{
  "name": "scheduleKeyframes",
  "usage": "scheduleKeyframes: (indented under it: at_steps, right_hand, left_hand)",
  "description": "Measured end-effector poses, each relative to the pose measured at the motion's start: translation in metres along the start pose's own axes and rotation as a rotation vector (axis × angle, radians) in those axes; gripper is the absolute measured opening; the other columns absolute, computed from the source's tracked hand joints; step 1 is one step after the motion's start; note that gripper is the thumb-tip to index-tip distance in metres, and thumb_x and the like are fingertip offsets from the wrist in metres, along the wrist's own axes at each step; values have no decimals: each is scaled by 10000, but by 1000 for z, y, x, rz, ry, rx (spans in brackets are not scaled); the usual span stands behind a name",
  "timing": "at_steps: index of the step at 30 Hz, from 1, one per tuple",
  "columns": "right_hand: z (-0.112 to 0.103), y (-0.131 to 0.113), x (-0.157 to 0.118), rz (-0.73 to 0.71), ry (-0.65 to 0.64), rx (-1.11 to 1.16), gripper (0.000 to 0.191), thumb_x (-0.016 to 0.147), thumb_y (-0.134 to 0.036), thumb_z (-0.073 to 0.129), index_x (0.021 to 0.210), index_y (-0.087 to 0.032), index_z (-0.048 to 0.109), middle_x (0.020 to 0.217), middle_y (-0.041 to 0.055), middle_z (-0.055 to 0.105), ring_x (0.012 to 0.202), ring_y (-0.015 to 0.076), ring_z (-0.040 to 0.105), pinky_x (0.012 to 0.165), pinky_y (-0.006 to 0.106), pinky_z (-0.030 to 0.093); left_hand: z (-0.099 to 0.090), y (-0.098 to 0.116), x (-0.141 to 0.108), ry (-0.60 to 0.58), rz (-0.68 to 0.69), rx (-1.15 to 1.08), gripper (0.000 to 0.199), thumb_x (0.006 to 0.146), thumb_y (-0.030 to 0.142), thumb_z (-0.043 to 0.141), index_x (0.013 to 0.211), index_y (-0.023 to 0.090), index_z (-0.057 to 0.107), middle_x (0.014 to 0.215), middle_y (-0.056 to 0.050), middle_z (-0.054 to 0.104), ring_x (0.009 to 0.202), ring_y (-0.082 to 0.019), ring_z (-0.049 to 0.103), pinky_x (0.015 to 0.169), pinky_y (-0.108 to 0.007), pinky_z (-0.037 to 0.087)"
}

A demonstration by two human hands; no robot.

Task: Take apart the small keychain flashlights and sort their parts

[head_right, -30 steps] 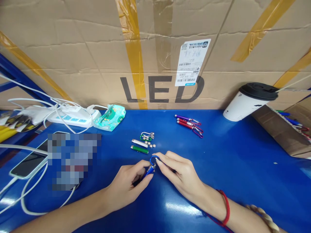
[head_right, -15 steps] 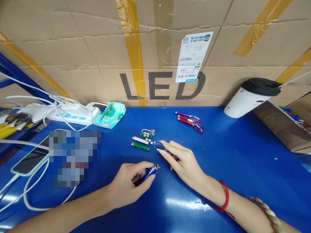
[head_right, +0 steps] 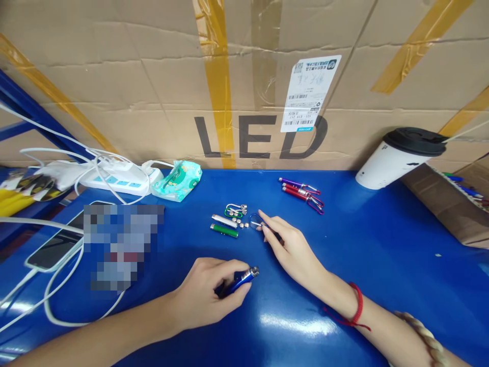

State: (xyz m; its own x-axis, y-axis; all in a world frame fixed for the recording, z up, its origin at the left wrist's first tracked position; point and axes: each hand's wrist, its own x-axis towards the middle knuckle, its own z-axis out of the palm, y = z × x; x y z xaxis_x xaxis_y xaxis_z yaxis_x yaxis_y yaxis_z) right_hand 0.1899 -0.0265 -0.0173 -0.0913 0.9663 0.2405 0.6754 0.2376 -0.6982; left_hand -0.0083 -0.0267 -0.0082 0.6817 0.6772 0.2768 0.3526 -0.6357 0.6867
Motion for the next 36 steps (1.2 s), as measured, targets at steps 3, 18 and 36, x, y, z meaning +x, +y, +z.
scheduleKeyframes:
  at_steps: [3, 18, 36]
  right_hand:
    - [-1, -4, -1, 32, -20, 41, 489, 898, -377, 464, 1352, -197, 434, 1005, 83, 625, 695, 145, 594, 492, 243, 498]
    - [7, -32, -12, 343, -134, 642, 337, 761, -470, 639, 748, -138, 700, 557, -1, 551, 406, 55, 430, 342, 161, 355]
    - [4, -29, -12, 156, -30, 514, 254, 816, -384, 607, 760, -156, 704, 702, 22, 573, 394, 31, 444, 303, 137, 380]
  left_hand:
    - [0, -1, 0, 11, -28, 50, 147, 804, 270, 535, 843, 181, 646, 499, 61, 504, 446, -80, 444, 508, -188, 368]
    - [2, -7, 2, 186, -114, 127, 101, 808, 278, 615, 839, 209, 682, 626, 31, 673, 504, -89, 545, 518, -183, 384]
    - [-2, -13, 6, 25, -155, 20, 219, 881, 255, 507, 795, 225, 706, 572, 23, 649, 550, -121, 537, 557, -212, 420]
